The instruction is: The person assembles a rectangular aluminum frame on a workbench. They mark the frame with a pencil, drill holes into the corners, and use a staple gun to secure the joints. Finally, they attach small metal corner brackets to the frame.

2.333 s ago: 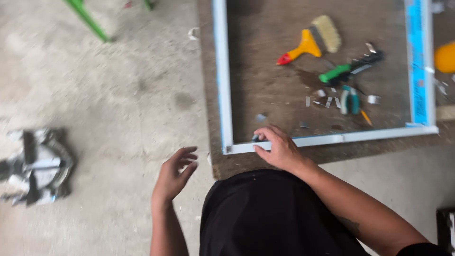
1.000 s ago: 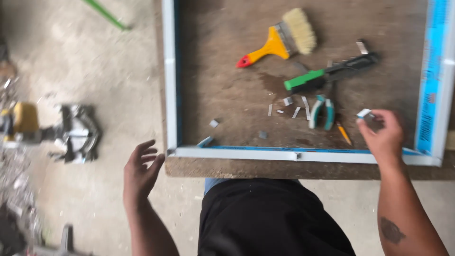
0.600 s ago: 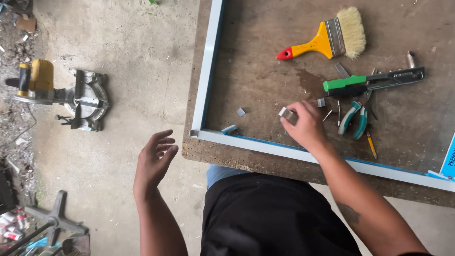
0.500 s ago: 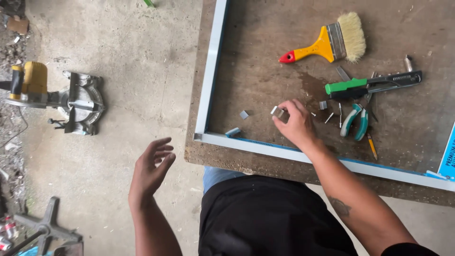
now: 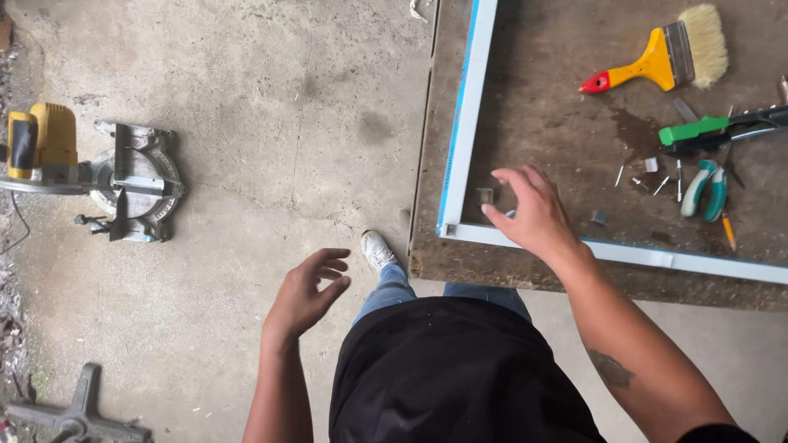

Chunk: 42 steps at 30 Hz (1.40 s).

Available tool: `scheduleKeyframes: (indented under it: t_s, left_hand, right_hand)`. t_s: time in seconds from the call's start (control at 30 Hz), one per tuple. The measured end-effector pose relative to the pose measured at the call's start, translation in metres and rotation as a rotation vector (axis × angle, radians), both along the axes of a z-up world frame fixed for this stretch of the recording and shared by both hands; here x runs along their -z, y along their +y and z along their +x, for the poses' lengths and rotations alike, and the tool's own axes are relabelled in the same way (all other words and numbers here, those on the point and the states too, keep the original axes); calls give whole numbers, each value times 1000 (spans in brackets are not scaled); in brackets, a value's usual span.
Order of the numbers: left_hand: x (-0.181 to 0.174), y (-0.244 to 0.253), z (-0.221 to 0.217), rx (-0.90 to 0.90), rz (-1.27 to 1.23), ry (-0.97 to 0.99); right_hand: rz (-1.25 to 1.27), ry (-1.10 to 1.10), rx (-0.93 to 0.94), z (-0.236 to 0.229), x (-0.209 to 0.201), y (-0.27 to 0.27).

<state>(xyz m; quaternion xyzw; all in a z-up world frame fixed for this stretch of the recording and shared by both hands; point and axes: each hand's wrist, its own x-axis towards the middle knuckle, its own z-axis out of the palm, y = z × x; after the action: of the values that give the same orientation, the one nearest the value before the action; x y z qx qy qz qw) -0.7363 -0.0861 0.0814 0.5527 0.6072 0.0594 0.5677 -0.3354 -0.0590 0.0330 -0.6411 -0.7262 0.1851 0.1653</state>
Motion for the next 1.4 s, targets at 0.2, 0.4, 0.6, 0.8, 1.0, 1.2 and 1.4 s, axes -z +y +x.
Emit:
scheduleKeyframes:
  t_s: [0.2,0.4,0.6,0.8,1.0,1.2,1.4]
  left_hand:
    - [23,27,-10,128,-13,-97]
    - [74,20,-18,176,-122,-73]
    - [142,-28,-50,250,-217,-2]
    - [180,-56,-86,66,-481,125]
    - [189,-59,-108,-27,-455,96]
    - [178,-53,-104,-54,-494,104]
    - [187,-58,-103,-22,-484,95]
  right_hand:
    - [-138,176,-87,-61,-24,-27]
    - [-19,115,-91,-68,17,-39]
    - [15,169,-65,-66,33,-44]
    - [3,155,-110,-76,12,-36]
    - [6,123,-107,-74,12,-37]
    - [10,116,-107,-73,13,-38]
    - [20,132,-112,-73,12,-35]
